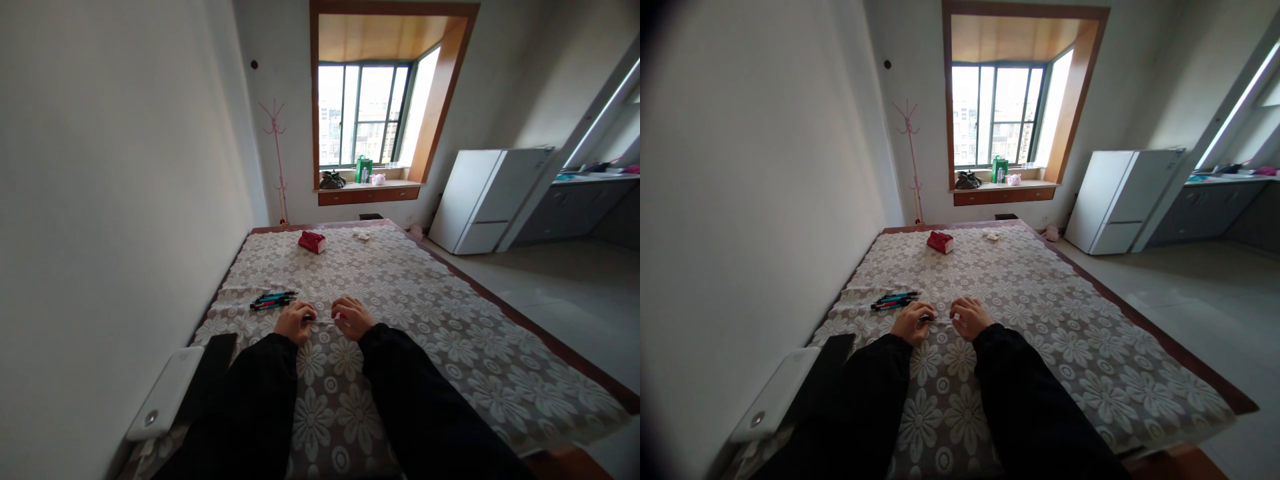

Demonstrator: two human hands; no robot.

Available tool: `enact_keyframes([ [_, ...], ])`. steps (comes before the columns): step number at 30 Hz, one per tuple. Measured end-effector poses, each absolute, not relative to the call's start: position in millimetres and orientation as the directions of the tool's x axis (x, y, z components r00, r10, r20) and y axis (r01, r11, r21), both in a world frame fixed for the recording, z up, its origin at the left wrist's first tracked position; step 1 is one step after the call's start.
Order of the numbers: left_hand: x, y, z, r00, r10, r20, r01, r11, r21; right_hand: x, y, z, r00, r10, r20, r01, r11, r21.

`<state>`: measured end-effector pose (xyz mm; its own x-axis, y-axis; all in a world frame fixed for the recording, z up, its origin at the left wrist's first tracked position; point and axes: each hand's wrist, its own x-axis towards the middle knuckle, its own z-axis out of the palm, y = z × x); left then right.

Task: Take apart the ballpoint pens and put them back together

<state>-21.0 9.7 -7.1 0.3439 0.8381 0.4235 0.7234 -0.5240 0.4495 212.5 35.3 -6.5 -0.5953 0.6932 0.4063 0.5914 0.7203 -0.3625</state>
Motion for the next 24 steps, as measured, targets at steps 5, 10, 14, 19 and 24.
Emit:
enact_keyframes([
  [5, -20.9, 9.6, -9.1, 0.296, 0.859, 0.419, 0.779, -0.470, 0.414, 207.8, 33.7, -13.5, -0.649, 0.671, 0.358, 0.564, 0.740, -0.366],
  [10, -20.6, 9.9, -10.7, 0.301, 0.873, 0.383, 0.792, -0.453, 0.410, 207.4, 36.4, -18.8, -0.644, 0.674, 0.362, 0.557, 0.737, -0.383],
  [14, -20.9, 10.3, -11.2, 0.291, 0.876, 0.386, 0.793, -0.446, 0.415, 207.5, 37.7, -20.4, -0.638, 0.674, 0.373, 0.547, 0.737, -0.398],
  [19, -21.9, 12.4, -13.9, 0.275, 0.884, 0.378, 0.800, -0.429, 0.420, 206.7, 37.5, -21.8, -0.631, 0.682, 0.370, 0.551, 0.730, -0.404],
  [24, -20.5, 10.7, -10.3, 0.278, 0.882, 0.380, 0.789, -0.435, 0.433, 208.6, 37.4, -19.9, -0.633, 0.668, 0.391, 0.540, 0.743, -0.396],
])
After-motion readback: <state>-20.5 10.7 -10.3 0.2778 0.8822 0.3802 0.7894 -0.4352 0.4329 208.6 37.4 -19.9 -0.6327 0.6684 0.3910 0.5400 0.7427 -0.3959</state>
